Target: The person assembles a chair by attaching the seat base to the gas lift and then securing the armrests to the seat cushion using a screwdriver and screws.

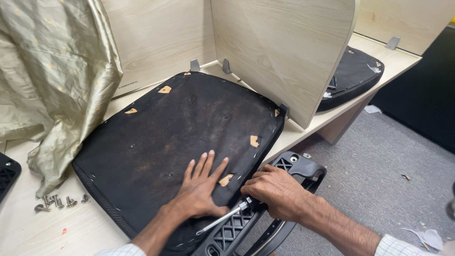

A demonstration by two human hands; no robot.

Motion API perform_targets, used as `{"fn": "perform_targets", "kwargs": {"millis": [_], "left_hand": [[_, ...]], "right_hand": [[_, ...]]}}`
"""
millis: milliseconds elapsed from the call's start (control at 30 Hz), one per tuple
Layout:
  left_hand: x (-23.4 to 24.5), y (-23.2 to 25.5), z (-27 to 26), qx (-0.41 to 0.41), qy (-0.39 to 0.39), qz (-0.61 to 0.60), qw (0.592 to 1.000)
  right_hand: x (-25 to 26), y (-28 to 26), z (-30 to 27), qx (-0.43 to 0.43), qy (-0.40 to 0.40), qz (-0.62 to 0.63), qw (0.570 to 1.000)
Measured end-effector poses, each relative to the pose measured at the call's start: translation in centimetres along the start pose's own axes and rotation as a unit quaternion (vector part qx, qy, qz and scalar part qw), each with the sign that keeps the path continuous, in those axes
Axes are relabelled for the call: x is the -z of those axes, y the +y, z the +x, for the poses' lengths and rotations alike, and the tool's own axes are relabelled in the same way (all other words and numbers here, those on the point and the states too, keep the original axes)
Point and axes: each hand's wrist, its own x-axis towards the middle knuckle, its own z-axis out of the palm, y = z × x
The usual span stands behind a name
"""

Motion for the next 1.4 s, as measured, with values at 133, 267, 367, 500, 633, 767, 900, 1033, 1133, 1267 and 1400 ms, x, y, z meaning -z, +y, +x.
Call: {"fn": "perform_targets", "kwargs": {"millis": [133,267,367,500,633,767,900,1033,1133,1267,1400], "left_hand": [[1.4,-3.3,-3.7,-0.012,-0.007,-0.011,1.0],[2.9,-6.4,-6.9,-0.003,-0.043,-0.031,0.999],[3.7,-8.4,-8.7,-0.02,-0.031,-0.093,0.995],[4.6,-10.6,-10.7,0.055,0.013,-0.346,0.937],[4.0,-10.9,-14.3,0.159,0.063,-0.413,0.895],[2.3,-9.0,-16.8,0.215,0.088,-0.363,0.902],[0.9,-6.0,-17.8,0.256,0.096,-0.322,0.906],[1.2,-2.4,-16.4,0.237,0.076,-0.282,0.927],[1.8,0.4,-14.0,0.238,0.072,-0.277,0.928],[2.7,2.2,-10.4,0.24,0.057,-0.232,0.941],[1.8,1.3,-8.6,0.215,0.063,-0.309,0.924]], "right_hand": [[0.5,-0.8,0.3,-0.014,0.011,0.016,1.0],[1.0,-1.6,1.1,-0.028,-0.009,-0.002,1.0],[0.8,-2.0,2.2,-0.036,-0.025,-0.016,0.999],[0.4,-1.9,3.3,0.03,0.069,-0.002,0.997],[0.2,-1.4,4.2,0.009,0.033,-0.014,0.999],[0.2,-0.5,5.0,-0.014,0.009,-0.026,1.0],[0.4,0.0,5.3,0.027,0.063,-0.032,0.997],[1.1,-0.3,5.4,0.002,0.014,-0.038,0.999],[1.9,-0.9,5.4,-0.029,-0.042,-0.056,0.997],[2.4,-1.2,5.1,-0.035,-0.026,-0.028,0.999],[2.3,-0.3,4.5,-0.035,-0.009,-0.018,0.999]]}}
